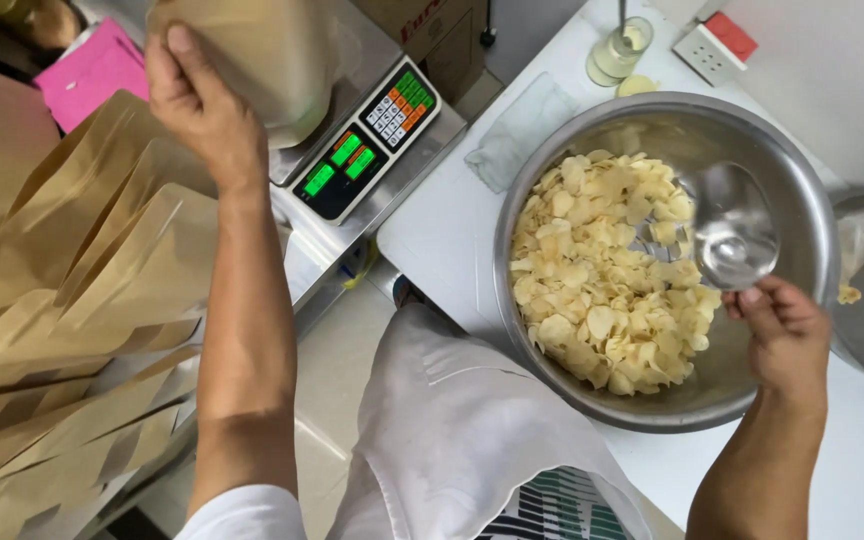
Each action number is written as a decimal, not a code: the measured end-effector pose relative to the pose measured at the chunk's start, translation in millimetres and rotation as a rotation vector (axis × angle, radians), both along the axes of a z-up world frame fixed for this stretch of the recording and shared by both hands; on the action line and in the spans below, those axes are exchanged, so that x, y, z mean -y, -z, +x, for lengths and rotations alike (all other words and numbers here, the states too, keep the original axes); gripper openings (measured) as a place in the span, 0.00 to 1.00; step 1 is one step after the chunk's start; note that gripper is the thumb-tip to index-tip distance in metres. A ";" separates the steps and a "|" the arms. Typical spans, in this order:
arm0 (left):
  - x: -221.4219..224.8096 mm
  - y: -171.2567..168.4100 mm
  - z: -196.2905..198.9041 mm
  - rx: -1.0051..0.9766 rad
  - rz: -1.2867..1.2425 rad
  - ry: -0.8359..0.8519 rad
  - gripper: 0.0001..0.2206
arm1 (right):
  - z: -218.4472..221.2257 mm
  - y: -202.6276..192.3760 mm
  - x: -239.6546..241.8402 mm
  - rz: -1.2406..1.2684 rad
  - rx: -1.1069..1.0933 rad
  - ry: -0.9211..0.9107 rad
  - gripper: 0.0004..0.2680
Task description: Filling brown polybags with dried chips using a metal scoop and weighing them on a digital scale for consistency.
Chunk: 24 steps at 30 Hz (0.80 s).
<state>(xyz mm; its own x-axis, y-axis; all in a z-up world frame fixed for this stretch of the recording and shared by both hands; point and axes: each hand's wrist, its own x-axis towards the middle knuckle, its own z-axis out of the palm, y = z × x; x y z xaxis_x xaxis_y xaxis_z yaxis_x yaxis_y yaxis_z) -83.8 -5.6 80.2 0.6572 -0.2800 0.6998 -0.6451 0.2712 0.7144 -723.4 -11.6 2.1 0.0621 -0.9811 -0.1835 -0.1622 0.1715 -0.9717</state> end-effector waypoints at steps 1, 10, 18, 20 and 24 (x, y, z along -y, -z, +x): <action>-6.1 -5.8 -6.4 0.031 0.008 0.044 0.17 | 11.7 -18.6 2.6 -0.078 -0.077 -0.069 0.05; -73.1 -30.0 -111.1 0.002 0.305 0.173 0.18 | 95.0 -143.3 -4.4 -0.422 -0.214 -0.304 0.06; -134.5 -4.8 -200.3 -0.436 0.288 0.393 0.16 | 138.7 -91.8 -15.4 -0.089 -0.314 -0.085 0.06; -150.5 -1.4 -217.2 -0.479 0.252 0.428 0.13 | 157.7 -31.6 -17.0 -0.200 0.173 -0.115 0.03; -171.5 -28.5 -268.2 -0.484 0.141 0.620 0.11 | 194.1 19.2 -29.4 0.018 0.403 -0.018 0.04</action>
